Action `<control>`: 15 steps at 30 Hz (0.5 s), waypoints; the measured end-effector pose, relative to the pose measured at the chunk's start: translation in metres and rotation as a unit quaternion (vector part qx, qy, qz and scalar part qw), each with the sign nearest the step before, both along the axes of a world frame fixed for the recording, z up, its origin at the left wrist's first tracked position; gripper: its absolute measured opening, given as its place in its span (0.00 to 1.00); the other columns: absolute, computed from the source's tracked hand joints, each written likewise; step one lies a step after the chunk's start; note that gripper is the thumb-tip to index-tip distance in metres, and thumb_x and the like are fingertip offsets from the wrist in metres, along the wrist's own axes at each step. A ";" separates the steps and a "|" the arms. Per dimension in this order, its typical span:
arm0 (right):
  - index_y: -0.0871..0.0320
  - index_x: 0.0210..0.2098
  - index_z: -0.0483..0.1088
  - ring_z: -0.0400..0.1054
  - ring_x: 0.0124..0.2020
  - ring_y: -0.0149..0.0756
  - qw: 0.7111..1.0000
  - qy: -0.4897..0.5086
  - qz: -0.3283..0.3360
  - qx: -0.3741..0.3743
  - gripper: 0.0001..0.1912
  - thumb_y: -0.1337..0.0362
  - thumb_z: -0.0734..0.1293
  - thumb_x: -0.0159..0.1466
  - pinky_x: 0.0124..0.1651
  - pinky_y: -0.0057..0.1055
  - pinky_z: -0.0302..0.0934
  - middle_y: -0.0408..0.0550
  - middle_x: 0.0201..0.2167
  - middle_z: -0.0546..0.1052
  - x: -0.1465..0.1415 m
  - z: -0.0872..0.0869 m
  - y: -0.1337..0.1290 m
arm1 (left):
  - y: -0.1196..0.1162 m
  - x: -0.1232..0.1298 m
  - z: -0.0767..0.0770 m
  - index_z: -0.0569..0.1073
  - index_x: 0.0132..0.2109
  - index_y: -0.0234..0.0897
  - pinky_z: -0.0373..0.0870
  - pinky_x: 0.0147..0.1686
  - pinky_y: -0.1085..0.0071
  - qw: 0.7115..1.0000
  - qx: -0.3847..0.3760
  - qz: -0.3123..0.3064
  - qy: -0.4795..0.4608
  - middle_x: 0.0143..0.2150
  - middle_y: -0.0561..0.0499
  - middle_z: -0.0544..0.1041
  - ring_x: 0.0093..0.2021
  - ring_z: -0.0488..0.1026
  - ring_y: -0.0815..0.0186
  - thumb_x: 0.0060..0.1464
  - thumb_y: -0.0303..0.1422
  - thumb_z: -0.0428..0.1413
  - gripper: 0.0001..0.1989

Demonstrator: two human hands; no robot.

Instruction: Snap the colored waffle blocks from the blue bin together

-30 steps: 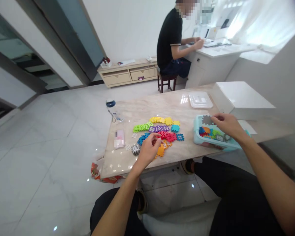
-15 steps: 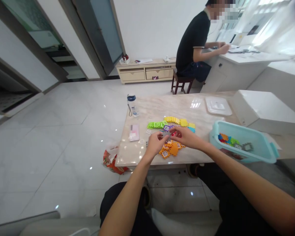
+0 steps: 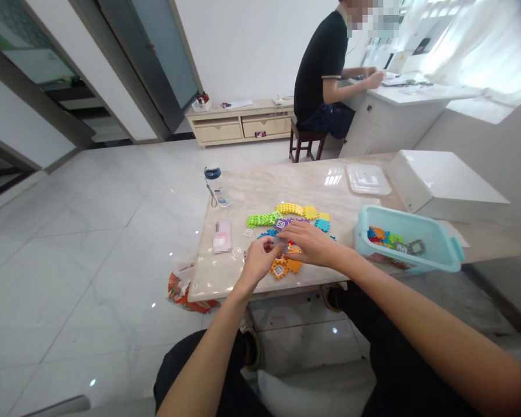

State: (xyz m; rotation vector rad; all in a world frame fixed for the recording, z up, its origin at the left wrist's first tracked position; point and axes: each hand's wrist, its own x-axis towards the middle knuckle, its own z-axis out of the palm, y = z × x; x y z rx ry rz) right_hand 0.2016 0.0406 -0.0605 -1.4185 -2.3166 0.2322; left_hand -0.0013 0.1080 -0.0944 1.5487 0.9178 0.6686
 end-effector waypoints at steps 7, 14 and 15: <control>0.57 0.62 0.77 0.69 0.60 0.55 0.981 0.021 -0.191 -0.015 0.24 0.58 0.74 0.68 0.67 0.50 0.66 0.59 0.57 0.75 0.082 -0.010 0.001 | -0.006 -0.004 0.019 0.78 0.50 0.38 0.73 0.36 0.68 0.995 -0.010 0.103 -0.014 0.51 0.40 0.81 0.47 0.78 0.56 0.58 0.52 0.62 0.23; 0.67 0.61 0.75 0.70 0.59 0.52 0.923 -0.061 -0.358 -0.129 0.26 0.62 0.74 0.66 0.67 0.40 0.63 0.64 0.57 0.75 0.134 -0.027 0.002 | 0.009 0.002 0.014 0.77 0.52 0.36 0.74 0.37 0.69 0.996 -0.055 0.066 -0.018 0.50 0.42 0.81 0.46 0.78 0.58 0.53 0.51 0.65 0.27; 0.68 0.60 0.76 0.71 0.59 0.52 0.917 -0.081 -0.357 -0.159 0.25 0.64 0.74 0.65 0.66 0.39 0.64 0.64 0.57 0.75 0.132 -0.030 0.005 | 0.011 0.004 0.012 0.77 0.52 0.36 0.74 0.37 0.68 0.996 -0.061 0.058 -0.015 0.50 0.42 0.81 0.46 0.78 0.58 0.53 0.52 0.65 0.28</control>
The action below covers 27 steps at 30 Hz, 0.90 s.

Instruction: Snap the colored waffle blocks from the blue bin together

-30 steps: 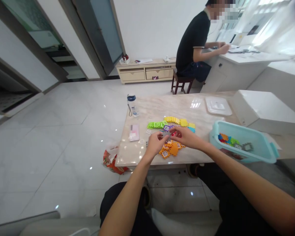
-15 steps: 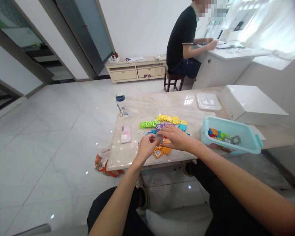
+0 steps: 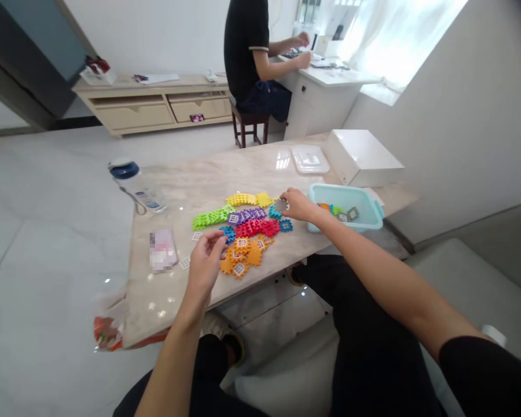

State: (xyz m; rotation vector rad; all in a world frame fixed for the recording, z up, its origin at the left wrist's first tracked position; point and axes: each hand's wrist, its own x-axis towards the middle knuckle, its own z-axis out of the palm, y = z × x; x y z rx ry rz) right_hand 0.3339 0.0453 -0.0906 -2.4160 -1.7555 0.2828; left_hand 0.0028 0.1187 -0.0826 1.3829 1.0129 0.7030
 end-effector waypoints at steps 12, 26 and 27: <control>0.67 0.60 0.76 0.74 0.58 0.54 0.990 -0.020 0.008 -0.143 0.29 0.65 0.78 0.62 0.60 0.35 0.67 0.64 0.58 0.78 0.003 -0.016 0.013 | 0.016 -0.007 0.001 0.78 0.51 0.37 0.76 0.41 0.65 0.999 -0.014 -0.033 -0.011 0.47 0.43 0.83 0.43 0.80 0.58 0.57 0.50 0.63 0.23; 0.62 0.58 0.77 0.77 0.57 0.53 0.997 0.008 -0.002 -0.081 0.27 0.52 0.75 0.65 0.55 0.36 0.69 0.61 0.57 0.81 -0.025 -0.012 0.006 | 0.012 -0.003 -0.014 0.78 0.46 0.37 0.74 0.37 0.66 1.000 0.001 -0.015 0.005 0.41 0.44 0.83 0.37 0.79 0.60 0.54 0.46 0.62 0.19; 0.61 0.57 0.78 0.77 0.57 0.53 0.997 0.009 0.004 -0.077 0.27 0.51 0.74 0.66 0.55 0.36 0.69 0.61 0.57 0.81 -0.028 -0.011 0.004 | 0.011 -0.002 -0.015 0.78 0.46 0.37 0.74 0.38 0.66 1.000 0.006 -0.011 0.006 0.41 0.44 0.83 0.37 0.79 0.61 0.54 0.45 0.62 0.18</control>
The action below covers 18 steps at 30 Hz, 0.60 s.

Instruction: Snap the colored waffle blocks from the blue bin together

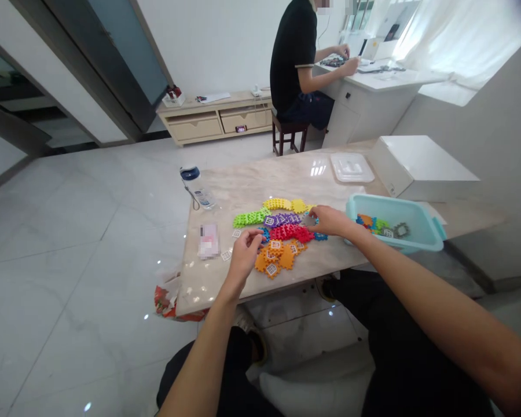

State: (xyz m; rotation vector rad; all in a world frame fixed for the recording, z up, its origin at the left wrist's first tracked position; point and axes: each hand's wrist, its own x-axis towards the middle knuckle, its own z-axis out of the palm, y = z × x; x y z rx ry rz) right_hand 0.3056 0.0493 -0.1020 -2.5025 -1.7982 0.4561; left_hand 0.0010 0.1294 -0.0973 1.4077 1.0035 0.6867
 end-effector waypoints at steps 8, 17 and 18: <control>0.62 0.49 0.83 0.80 0.52 0.57 0.988 -0.013 0.009 -0.155 0.24 0.47 0.75 0.65 0.51 0.41 0.72 0.65 0.52 0.83 -0.016 -0.007 -0.025 | -0.015 0.013 -0.006 0.78 0.43 0.38 0.73 0.39 0.66 1.000 -0.006 0.003 0.000 0.39 0.46 0.83 0.37 0.78 0.61 0.57 0.37 0.60 0.10; 0.66 0.56 0.80 0.80 0.56 0.59 0.994 -0.026 -0.033 -0.103 0.25 0.52 0.76 0.68 0.57 0.42 0.72 0.72 0.55 0.81 -0.022 0.005 -0.017 | -0.012 0.039 0.000 0.79 0.42 0.38 0.74 0.38 0.64 0.994 0.026 -0.102 0.021 0.41 0.44 0.83 0.37 0.79 0.60 0.55 0.46 0.63 0.16; 0.66 0.55 0.81 0.79 0.56 0.58 0.995 -0.020 -0.042 -0.091 0.25 0.52 0.76 0.68 0.58 0.41 0.71 0.72 0.55 0.81 -0.022 0.011 -0.019 | -0.011 0.038 0.003 0.79 0.41 0.37 0.74 0.38 0.64 0.994 0.028 -0.101 0.036 0.41 0.44 0.83 0.37 0.79 0.59 0.53 0.48 0.64 0.18</control>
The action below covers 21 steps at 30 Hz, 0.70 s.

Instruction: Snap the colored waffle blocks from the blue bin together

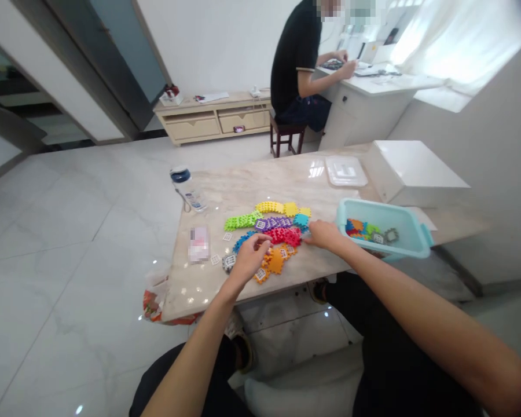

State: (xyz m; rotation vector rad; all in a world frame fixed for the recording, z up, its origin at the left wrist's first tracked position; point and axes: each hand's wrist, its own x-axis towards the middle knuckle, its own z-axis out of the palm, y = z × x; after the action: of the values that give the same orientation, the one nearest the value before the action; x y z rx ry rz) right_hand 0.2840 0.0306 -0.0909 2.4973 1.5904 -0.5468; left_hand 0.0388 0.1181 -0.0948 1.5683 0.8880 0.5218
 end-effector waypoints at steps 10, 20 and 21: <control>0.63 0.49 0.83 0.79 0.46 0.38 0.935 0.034 -0.100 0.338 0.15 0.66 0.64 0.75 0.55 0.31 0.68 0.55 0.45 0.86 0.110 0.051 -0.071 | -0.009 0.006 0.024 0.82 0.48 0.39 0.76 0.39 0.67 1.000 0.000 0.008 0.028 0.42 0.47 0.84 0.39 0.78 0.60 0.50 0.54 0.68 0.27; 0.67 0.49 0.84 0.80 0.51 0.49 0.967 0.032 -0.239 0.087 0.18 0.58 0.70 0.71 0.52 0.31 0.69 0.65 0.48 0.85 0.177 -0.015 -0.087 | -0.025 0.015 0.032 0.81 0.49 0.40 0.77 0.40 0.65 0.999 0.002 -0.032 0.043 0.42 0.47 0.84 0.38 0.79 0.59 0.52 0.57 0.68 0.29; 0.67 0.50 0.83 0.80 0.51 0.50 0.966 0.035 -0.243 0.074 0.21 0.54 0.71 0.71 0.51 0.31 0.69 0.66 0.48 0.85 0.176 -0.019 -0.082 | -0.025 0.016 0.032 0.81 0.49 0.39 0.77 0.40 0.65 0.998 0.002 -0.036 0.043 0.42 0.46 0.84 0.38 0.79 0.59 0.52 0.57 0.68 0.29</control>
State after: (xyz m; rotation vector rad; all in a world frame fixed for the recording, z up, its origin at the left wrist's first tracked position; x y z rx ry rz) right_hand 0.4603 -0.0512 -0.1104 3.0294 1.0588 -0.5915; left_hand 0.0549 0.0934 -0.0628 1.6290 0.8930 0.4080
